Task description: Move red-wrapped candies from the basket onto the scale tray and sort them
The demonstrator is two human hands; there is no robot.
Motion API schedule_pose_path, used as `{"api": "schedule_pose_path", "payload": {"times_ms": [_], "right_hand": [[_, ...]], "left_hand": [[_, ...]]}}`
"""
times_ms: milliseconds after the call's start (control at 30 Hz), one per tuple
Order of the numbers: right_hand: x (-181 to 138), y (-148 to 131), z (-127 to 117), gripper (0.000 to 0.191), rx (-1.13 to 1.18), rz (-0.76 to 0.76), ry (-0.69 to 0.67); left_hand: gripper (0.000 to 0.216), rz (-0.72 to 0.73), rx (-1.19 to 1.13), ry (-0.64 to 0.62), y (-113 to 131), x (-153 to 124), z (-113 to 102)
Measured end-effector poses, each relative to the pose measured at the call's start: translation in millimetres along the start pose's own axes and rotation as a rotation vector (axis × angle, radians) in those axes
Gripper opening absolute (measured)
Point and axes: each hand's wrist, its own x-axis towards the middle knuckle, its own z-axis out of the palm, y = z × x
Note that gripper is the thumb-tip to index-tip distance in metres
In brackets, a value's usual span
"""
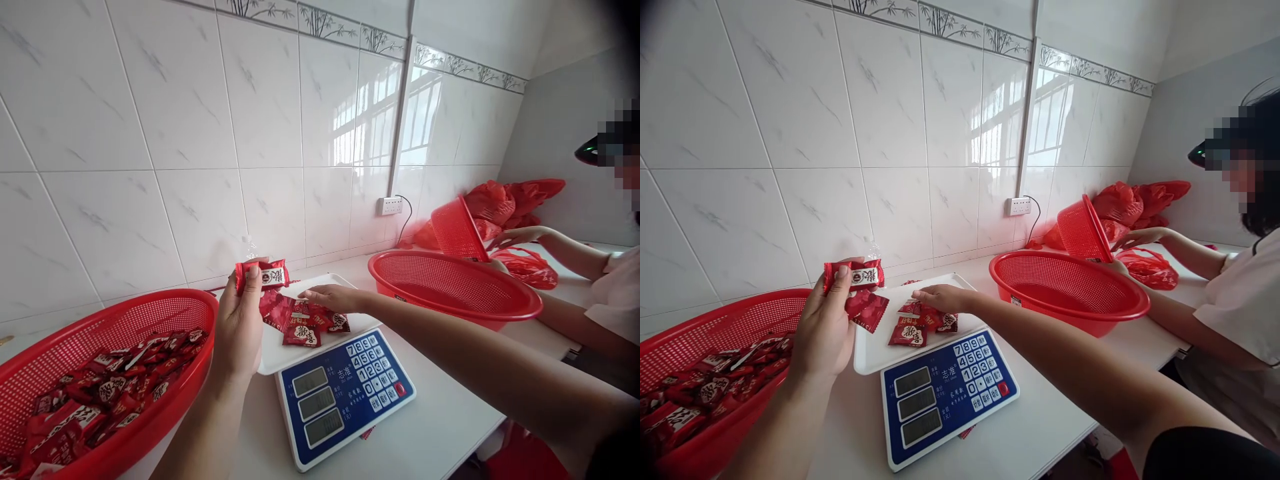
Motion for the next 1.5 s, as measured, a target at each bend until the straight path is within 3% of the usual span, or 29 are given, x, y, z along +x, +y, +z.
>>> {"api": "schedule_pose_path", "payload": {"times_ms": [167, 533, 767, 933, 1167, 1333, 1500], "right_hand": [[-29.5, 1.0, -2.2, 0.07, 0.063, 0.055, 0.038], [-51.4, 0.5, 5.5, 0.087, -0.031, 0.079, -0.026], [-55.5, 3.2, 10.6, 0.064, -0.118, 0.044, 0.069], [-51.9, 4.2, 17.5, 0.044, -0.183, 0.047, 0.207], [-45.7, 18.2, 19.3, 0.03, -0.242, 0.093, 0.286], [-47.9, 41.0, -6.4, 0.03, -0.289, 0.188, 0.456], [-78.6, 83.5, -56.8, 0.032, -0.374, 0.448, 0.631]], "left_hand": [[0.031, 0.008, 0.011, 0.003, 0.0, 0.7, -1.9], [0.033, 0.006, 0.003, 0.015, 0.0, 0.8, -0.5], [0.037, -0.048, 0.052, 0.122, 4.1, 0.3, 4.8], [0.04, -0.05, 0.09, 0.066, 2.7, -1.6, 3.2], [0.045, -0.045, 0.085, 0.039, -2.3, -3.6, 3.6], [0.048, -0.033, 0.08, 0.048, -5.0, -1.8, 4.5], [0.044, 0.011, 0.075, 0.02, -3.9, -0.6, 0.1]]}}
